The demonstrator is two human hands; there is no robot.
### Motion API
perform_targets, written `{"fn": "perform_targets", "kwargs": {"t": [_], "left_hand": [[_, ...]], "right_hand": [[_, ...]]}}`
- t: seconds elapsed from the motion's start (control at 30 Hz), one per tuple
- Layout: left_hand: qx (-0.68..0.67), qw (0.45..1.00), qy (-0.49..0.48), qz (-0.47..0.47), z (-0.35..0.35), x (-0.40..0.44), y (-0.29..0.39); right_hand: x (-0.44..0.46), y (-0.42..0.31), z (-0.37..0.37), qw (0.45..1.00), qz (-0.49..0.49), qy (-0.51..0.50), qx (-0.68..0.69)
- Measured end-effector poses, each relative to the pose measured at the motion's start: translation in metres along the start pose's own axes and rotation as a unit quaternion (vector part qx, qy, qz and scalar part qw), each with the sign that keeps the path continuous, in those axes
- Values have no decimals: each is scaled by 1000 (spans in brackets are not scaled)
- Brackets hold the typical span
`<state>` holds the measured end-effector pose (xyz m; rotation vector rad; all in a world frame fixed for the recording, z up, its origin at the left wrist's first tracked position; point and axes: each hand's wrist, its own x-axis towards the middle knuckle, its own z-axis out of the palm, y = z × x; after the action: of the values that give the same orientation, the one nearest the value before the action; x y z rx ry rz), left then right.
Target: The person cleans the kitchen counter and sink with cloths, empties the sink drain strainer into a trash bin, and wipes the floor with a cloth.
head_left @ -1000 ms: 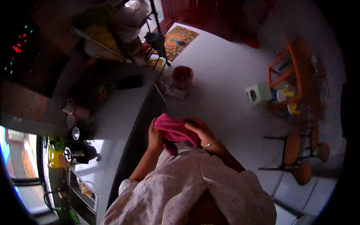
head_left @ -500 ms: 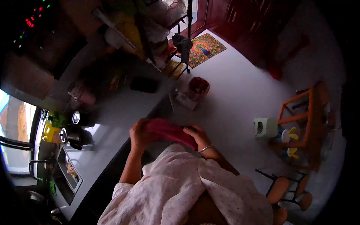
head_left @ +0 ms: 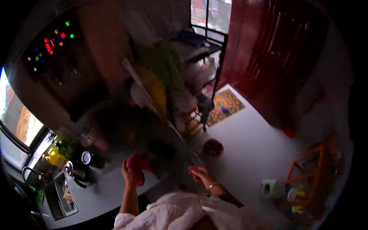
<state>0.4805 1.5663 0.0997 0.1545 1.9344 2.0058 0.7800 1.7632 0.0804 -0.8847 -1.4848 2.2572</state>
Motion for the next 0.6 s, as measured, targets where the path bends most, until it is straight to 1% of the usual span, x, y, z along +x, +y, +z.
{"fn": "perform_targets", "kwargs": {"t": [0.03, 0.1, 0.13, 0.2, 0.23, 0.3, 0.33, 0.37, 0.4, 0.43, 0.47, 0.5, 0.53, 0.57, 0.6], "left_hand": [[-10, 1000, 5, 17, -11, 10, -10], [-138, 987, 10, 78, -33, 26, -34], [-144, 985, 17, 89, -35, 28, -35], [-147, 982, 91, 71, -40, 29, -39], [-148, 982, 95, 76, -49, 31, -50], [-89, 979, 107, 149, -55, 35, -67], [-86, 980, 105, 148, -52, 31, -68], [-62, 985, 129, 101, -46, 20, -64], [-40, 986, 152, 56, -37, 14, -62], [-37, 987, 150, 52, -35, 14, -72], [-54, 988, 135, 42, -35, 16, -85], [-71, 990, 121, 31, -33, 13, -96], [-67, 990, 122, 24, -20, 4, -92], [-4, 992, 116, 43, -5, -3, -88], [57, 991, 108, 62, 14, -4, -80]], "right_hand": [[7, -11, -2, 1000, 13, -8, 14], [25, -33, -6, 999, -6, -33, -1], [35, -43, -10, 999, -13, -47, -10], [58, -65, -20, 996, -35, -78, -11], [66, -79, -21, 994, -50, -96, -6], [79, -123, -18, 992, -70, -107, -17], [84, -143, -16, 990, -84, -113, -26], [96, -154, -21, 990, -82, -110, -24], [111, -163, -29, 982, -119, -141, -50], [120, -173, -35, 970, -154, -171, -75], [125, -184, -39, 972, -150, -168, -73], [126, -194, -44, 968, -162, -167, -99], [125, -202, -50, 963, -171, -167, -127], [122, -208, -56, 964, -162, -167, -126], [120, -215, -64, 977, -123, -150, -93]]}}
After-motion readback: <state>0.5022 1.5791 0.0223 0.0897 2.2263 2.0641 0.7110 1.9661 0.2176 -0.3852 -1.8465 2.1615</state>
